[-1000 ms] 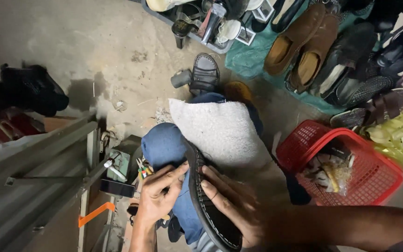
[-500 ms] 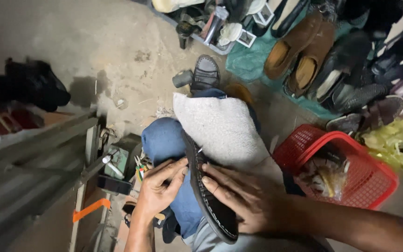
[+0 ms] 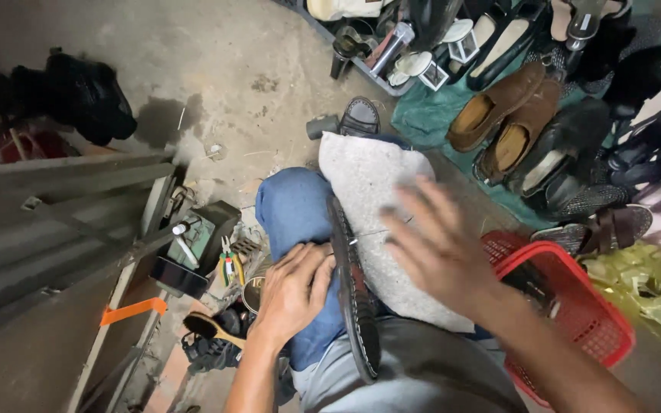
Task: Hand-stitching the sole of a brown sandal using a needle and thread to repair it.
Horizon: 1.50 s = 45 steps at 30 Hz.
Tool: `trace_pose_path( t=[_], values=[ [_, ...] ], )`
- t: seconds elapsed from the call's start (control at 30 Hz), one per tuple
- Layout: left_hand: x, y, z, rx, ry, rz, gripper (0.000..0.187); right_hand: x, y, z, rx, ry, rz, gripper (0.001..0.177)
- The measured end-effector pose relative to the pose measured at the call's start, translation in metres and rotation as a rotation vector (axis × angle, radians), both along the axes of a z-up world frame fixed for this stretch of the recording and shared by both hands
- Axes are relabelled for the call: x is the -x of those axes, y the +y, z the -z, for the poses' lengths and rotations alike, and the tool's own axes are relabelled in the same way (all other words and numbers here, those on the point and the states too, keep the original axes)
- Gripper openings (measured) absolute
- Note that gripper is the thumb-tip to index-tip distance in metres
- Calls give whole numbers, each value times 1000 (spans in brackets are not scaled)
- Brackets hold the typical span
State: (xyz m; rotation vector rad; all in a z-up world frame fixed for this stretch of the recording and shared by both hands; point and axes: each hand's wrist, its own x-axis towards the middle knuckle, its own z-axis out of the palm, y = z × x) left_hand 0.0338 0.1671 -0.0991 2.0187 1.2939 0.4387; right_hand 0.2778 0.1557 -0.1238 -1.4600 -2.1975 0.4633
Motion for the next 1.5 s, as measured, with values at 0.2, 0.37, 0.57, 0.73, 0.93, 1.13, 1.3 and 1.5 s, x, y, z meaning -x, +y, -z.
trace_pose_path(
  t=[0.2, 0.37, 0.57, 0.73, 0.93, 1.13, 1.3, 1.5],
  values=[
    [-5, -7, 13, -285, 72, -33, 19, 10, -3, -11, 176, 315, -119, 10],
    [-2, -5, 13, -207, 44, -34, 19, -9, -13, -10, 744, 778, -52, 15],
    [7, 11, -10, 81, -96, 103, 18, 13, 2, -4, 542, 510, 56, 24],
    [11, 11, 2, 98, -77, 116, 21, 21, 9, 2, 357, 247, -76, 20],
    [26, -19, 43, -122, 290, 2, 40, 15, 5, -7, 382, 253, -44, 44],
    [83, -60, 49, 215, 665, -489, 67, 28, 16, -14, 174, 296, -26, 35],
    [84, -69, 38, 344, 541, -594, 63, 34, 16, -19, 357, 304, -173, 15],
    [63, -45, 37, 270, 346, -508, 45, 9, 14, -28, 186, 71, -120, 37]
  ],
)
